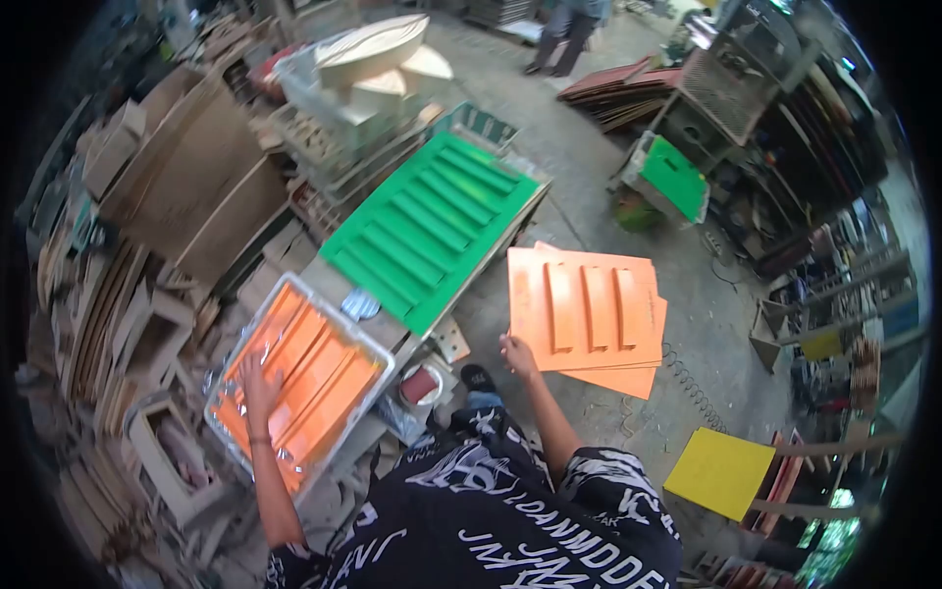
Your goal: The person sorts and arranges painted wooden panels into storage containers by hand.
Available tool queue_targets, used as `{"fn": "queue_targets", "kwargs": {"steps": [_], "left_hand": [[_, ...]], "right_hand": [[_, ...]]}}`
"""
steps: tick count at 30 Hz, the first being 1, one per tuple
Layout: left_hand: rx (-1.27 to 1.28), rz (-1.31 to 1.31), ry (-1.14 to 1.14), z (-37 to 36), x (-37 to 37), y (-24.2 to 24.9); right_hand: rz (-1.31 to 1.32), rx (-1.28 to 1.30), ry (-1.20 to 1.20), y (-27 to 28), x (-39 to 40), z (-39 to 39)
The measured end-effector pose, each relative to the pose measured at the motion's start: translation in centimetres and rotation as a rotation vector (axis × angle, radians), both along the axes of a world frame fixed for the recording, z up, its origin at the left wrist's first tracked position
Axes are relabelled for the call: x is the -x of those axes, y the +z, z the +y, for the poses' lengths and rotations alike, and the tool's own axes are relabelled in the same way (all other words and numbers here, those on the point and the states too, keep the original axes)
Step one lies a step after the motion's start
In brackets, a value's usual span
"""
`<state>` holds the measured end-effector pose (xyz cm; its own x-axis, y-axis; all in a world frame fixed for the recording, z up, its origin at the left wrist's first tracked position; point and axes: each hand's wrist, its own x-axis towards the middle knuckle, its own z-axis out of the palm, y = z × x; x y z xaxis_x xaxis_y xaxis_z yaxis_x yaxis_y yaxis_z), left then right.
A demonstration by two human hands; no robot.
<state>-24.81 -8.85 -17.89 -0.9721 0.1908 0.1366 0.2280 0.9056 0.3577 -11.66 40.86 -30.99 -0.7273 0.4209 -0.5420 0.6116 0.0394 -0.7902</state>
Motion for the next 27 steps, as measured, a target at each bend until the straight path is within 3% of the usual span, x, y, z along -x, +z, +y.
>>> {"fn": "queue_targets", "kwargs": {"steps": [4,13,22,27], "left_hand": [[0.034,-0.075,-0.139,2.7,-3.5,0.6],[0.014,-0.105,-0.06,4.3,-5.3,-0.3],[0.01,-0.096,-0.054,4.6,-5.2,-0.1],[0.005,-0.096,-0.07,4.7,-5.2,0.1]], "right_hand": [[-0.057,0.047,-0.047,-1.2,-2.0,0.4],[-0.124,-0.003,0.009,-3.6,-2.9,1.1],[-0.001,-0.06,-0.071,-4.4,-3.1,0.8],[-0.027,-0.147,0.027,-6.6,-3.7,1.3]]}}
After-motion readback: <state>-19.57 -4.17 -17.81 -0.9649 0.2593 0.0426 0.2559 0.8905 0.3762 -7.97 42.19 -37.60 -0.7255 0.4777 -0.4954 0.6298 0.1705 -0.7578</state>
